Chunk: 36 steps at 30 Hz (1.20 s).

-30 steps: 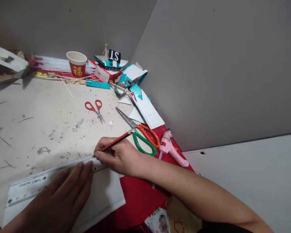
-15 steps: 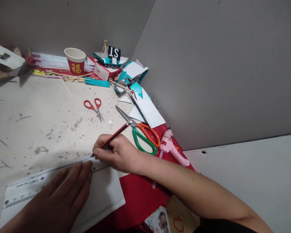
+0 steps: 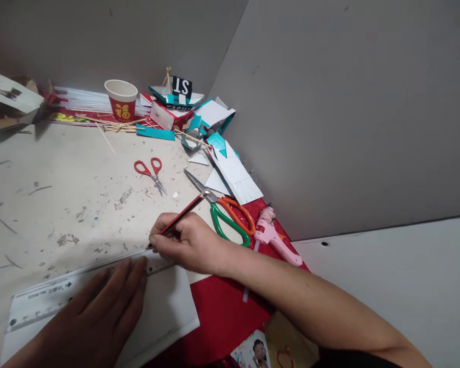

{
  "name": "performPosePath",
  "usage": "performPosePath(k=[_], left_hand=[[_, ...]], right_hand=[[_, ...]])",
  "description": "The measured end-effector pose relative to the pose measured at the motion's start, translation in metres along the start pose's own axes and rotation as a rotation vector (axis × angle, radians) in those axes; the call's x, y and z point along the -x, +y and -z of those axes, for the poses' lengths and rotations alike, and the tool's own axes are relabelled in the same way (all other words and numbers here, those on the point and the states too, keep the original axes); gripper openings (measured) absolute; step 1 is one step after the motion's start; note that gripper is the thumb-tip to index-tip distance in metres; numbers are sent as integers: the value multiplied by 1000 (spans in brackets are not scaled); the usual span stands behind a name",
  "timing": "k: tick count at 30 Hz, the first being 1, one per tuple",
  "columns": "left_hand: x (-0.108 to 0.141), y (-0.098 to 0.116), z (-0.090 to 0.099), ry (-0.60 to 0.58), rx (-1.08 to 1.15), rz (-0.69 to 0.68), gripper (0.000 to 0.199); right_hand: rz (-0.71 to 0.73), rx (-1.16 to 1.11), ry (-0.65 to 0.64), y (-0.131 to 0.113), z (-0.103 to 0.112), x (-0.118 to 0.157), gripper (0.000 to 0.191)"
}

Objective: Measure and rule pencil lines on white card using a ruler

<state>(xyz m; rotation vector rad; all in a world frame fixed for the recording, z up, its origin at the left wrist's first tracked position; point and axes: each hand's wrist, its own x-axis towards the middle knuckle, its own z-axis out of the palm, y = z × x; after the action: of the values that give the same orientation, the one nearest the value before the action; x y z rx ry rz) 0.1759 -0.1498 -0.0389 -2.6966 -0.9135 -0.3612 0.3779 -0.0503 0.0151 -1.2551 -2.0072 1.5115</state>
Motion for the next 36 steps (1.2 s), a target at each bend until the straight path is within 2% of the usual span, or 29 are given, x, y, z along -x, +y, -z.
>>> performPosePath(k=[7,20,28,36], left_hand=[[-1,0,-2,19,4,17,42],[0,0,1,7,15,11,41],[1,0,2,2,3,-3,42],[2,1,1,26,26,-5,40]], right_hand=[[-5,-38,-54,-5,1,-3,14],[-53,-127,-31,-2,2,-3,15],[-107,-394,97,11,6,-2,23],[-119,-550,191,25,10,9,28]])
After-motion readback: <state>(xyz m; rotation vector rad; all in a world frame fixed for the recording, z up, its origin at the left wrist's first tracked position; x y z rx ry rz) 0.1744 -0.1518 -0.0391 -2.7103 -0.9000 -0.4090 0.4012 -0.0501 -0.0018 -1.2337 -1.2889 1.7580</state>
